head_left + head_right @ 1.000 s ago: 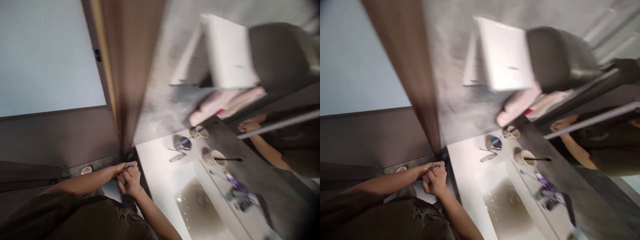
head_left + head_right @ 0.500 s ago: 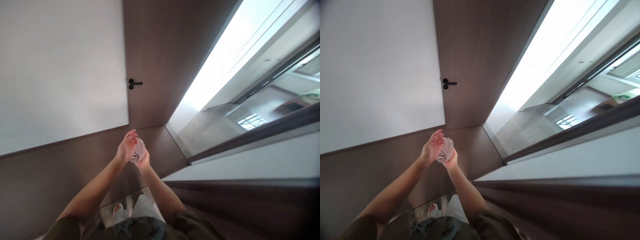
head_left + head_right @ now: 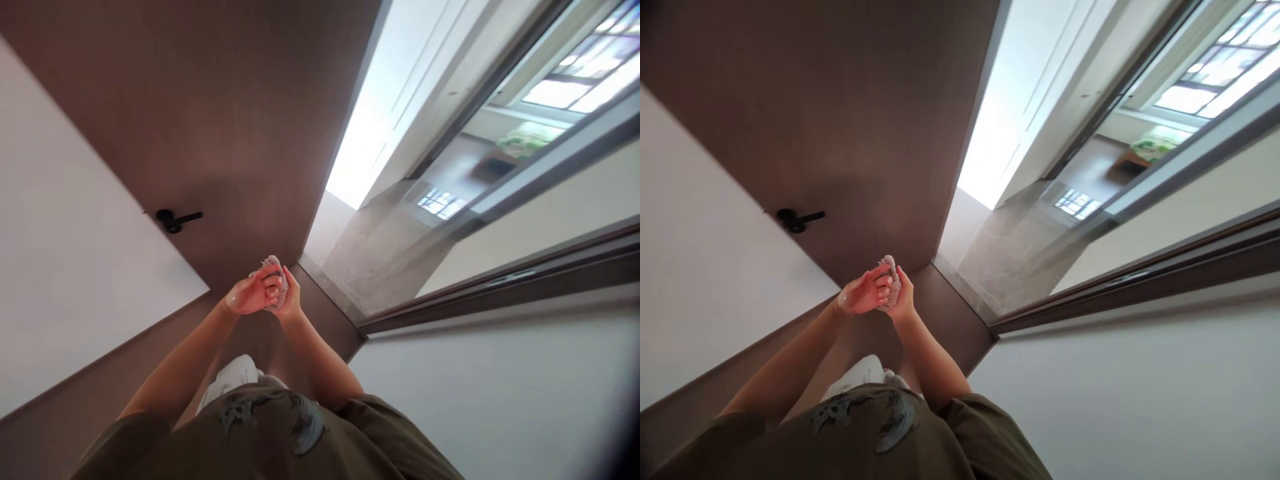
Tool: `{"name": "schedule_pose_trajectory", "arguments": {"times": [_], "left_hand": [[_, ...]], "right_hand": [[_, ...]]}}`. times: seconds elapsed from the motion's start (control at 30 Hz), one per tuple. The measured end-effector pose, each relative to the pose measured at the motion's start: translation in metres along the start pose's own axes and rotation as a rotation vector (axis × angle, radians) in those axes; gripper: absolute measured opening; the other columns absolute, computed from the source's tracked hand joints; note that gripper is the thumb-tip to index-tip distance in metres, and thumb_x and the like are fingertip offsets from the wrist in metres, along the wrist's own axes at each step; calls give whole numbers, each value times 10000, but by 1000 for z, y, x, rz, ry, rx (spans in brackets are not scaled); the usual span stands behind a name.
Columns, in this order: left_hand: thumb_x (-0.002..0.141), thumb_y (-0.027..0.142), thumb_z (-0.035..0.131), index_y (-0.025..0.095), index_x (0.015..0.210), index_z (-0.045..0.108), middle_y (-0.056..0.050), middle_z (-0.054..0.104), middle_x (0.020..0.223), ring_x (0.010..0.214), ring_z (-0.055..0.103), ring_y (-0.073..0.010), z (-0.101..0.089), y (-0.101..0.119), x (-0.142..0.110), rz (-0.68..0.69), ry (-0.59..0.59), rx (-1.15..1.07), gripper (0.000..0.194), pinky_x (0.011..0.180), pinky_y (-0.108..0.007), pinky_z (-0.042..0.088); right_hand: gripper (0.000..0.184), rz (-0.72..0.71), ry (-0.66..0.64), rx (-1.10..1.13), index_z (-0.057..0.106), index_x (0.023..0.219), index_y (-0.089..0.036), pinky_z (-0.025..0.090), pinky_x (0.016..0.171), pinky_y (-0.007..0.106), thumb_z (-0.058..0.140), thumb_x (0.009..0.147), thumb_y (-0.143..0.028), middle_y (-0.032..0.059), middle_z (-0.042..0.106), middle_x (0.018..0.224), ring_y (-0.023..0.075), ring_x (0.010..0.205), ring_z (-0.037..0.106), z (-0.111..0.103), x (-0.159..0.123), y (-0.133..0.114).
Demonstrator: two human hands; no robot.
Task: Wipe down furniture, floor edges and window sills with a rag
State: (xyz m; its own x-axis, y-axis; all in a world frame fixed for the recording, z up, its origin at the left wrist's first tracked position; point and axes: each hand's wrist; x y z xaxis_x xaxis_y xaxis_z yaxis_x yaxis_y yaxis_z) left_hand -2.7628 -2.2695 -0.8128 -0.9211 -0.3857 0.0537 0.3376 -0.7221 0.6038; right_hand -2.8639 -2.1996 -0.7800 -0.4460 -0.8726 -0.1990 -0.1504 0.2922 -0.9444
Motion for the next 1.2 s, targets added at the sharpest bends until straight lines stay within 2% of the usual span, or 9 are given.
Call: {"name": "schedule_pose_trajectory", "arguments": {"times": [0.13, 0.23, 0.4, 0.6, 0.67, 0.77, 0.93, 1.1, 1.2], "left_hand": [[848, 352, 666, 178, 958, 715, -39, 634, 766, 657, 571, -116, -5, 16, 126, -64, -46, -11, 211, 668, -256, 464], [855, 410, 674, 135, 911, 712, -69, 675, 831, 761, 624, -137, 14, 10, 231, -173, -60, 127, 283, 716, -245, 477], [829, 489, 689, 118, 1043, 700, -112, 716, 986, 939, 656, -220, 85, -4, 389, -349, -309, 313, 428, 874, -339, 489], [860, 415, 618, 161, 1356, 560, -92, 614, 1365, 1329, 486, -259, 183, -17, 566, -29, -430, 414, 560, 1154, -388, 311], [878, 436, 567, 140, 1402, 520, -107, 601, 1386, 1338, 482, -276, 208, -16, 627, 68, -480, 491, 603, 1171, -420, 296], [888, 448, 530, 135, 1442, 482, -110, 563, 1434, 1357, 470, -280, 232, -4, 722, 186, -507, 584, 638, 1189, -422, 284], [920, 425, 477, 182, 1501, 412, -80, 460, 1530, 1418, 403, -257, 243, 40, 876, 320, -342, 642, 633, 1217, -409, 241], [943, 430, 442, 169, 1517, 374, -103, 469, 1520, 1406, 421, -258, 224, 90, 997, 372, -139, 758, 634, 1210, -418, 252], [969, 432, 382, 145, 1516, 362, -133, 543, 1448, 1320, 517, -269, 197, 117, 1055, 373, -20, 844, 618, 1161, -433, 333]], "right_hand": [[769, -4, 216, 276, 547, 1246, -156, 577, 715, 327, -70, 966, -519, 135, 697, 1050, 226, 935, 690, -95, 45, -36], [637, -73, 429, 290, 566, 1180, -177, 564, 789, 304, 94, 981, -556, 118, 687, 1067, 211, 981, 672, -161, 87, -50], [465, -265, 758, 56, 648, 913, -215, 526, 819, 309, 609, 774, -657, 33, 649, 868, 199, 861, 615, -274, 142, -62], [436, -251, 1236, -138, 659, 794, -205, 463, 970, 414, 737, 642, -606, 111, 547, 1198, 260, 1115, 542, -429, 175, -78], [419, -308, 1183, 0, 618, 758, -211, 465, 974, 399, 762, 625, -580, 98, 556, 1232, 252, 1133, 547, -486, 203, -87], [429, -343, 900, 348, 566, 757, -234, 514, 840, 325, 819, 587, -537, 29, 653, 1022, 190, 934, 613, -573, 267, -109], [479, -45, 442, 585, 594, 834, -247, 513, 706, 259, 907, 531, -446, -32, 692, 803, 142, 753, 630, -705, 401, -168], [539, 198, 156, 303, 670, 864, -199, 491, 670, 264, 936, 450, -418, -1, 714, 779, 147, 708, 621, -781, 542, -223], [468, 121, 204, 109, 672, 822, -189, 480, 681, 277, 894, 493, -436, -1, 701, 750, 148, 695, 601, -805, 620, -239]]}}
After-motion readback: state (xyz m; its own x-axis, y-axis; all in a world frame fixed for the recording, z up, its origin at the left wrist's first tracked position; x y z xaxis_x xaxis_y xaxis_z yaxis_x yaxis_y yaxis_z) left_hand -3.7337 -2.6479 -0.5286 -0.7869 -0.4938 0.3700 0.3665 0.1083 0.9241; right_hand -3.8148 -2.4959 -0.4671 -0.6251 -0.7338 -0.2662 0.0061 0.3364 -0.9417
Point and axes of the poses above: each hand's wrist, its own x-axis towards the middle knuckle, its own z-axis out of the palm, y = z × x
